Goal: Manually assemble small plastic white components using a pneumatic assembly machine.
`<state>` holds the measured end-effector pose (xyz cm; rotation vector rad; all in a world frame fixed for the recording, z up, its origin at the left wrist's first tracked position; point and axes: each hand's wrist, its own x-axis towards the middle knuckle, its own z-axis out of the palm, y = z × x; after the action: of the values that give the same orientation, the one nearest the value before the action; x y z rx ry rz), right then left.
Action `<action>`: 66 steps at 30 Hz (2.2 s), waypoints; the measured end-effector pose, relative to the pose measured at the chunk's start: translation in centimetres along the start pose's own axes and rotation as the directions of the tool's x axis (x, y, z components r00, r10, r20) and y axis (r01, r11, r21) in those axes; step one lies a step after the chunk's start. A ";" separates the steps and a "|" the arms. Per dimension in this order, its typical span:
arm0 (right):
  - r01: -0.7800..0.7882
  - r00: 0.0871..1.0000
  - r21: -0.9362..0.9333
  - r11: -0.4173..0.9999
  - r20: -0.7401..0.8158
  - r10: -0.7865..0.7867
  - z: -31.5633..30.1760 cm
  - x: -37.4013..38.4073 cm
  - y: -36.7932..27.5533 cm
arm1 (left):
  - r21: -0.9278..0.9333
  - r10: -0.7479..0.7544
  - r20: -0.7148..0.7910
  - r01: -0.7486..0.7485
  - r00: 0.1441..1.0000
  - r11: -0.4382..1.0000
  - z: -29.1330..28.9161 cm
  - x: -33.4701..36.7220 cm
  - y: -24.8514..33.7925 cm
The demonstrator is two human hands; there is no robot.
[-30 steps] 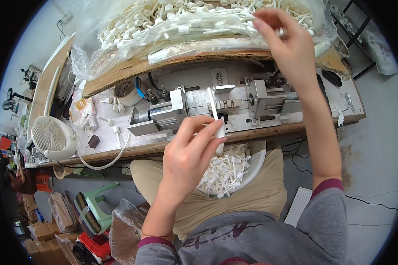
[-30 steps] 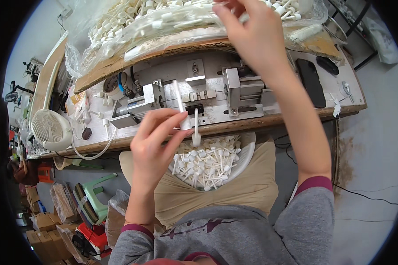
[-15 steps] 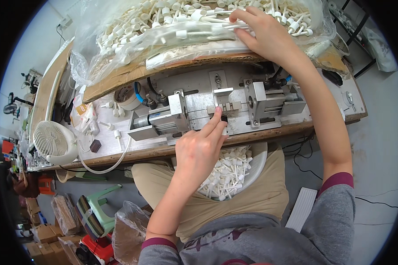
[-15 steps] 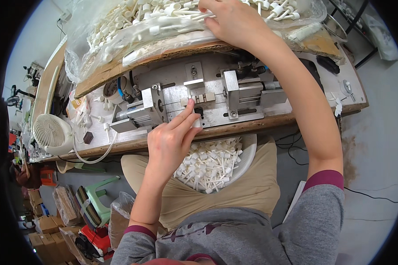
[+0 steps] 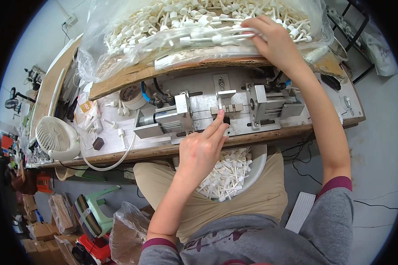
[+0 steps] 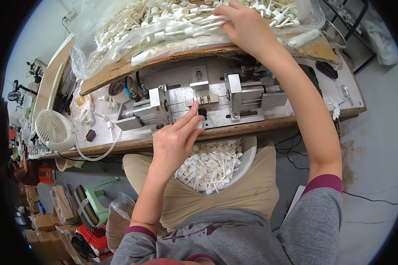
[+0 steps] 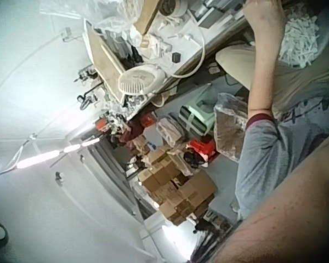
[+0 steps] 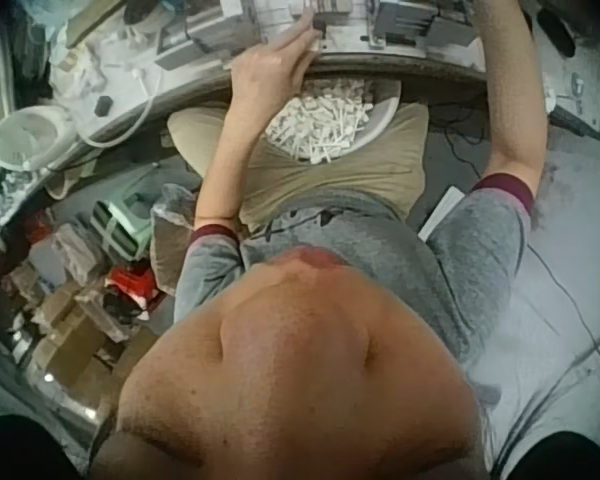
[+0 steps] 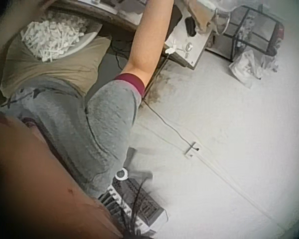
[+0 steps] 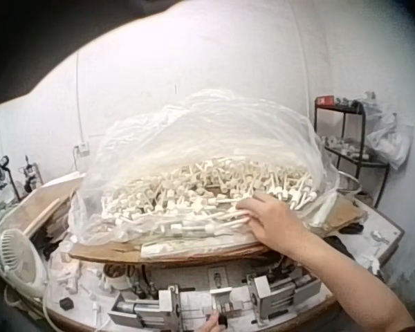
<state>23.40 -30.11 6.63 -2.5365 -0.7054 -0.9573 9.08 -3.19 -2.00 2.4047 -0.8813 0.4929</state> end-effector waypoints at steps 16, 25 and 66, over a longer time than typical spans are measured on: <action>-0.239 0.853 0.650 0.722 -0.215 0.476 -2.0 -4.5 -12.1 | -0.924 -0.279 0.216 0.289 0.936 0.252 -1.4 0.9 3.9; -0.076 0.997 0.328 0.941 0.008 0.078 0.4 -11.3 -19.5 | -0.892 -0.448 0.347 0.143 0.824 -0.428 -0.1 1.0 4.4; -0.062 0.980 0.245 0.967 0.200 0.012 1.3 -14.1 -18.5 | -0.971 -0.650 0.222 0.105 0.727 -0.215 -0.8 -7.5 2.8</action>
<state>4.66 -18.99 -1.48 -2.4291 -0.7780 -0.5670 1.67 -0.95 -4.11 0.8473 0.0153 -0.0756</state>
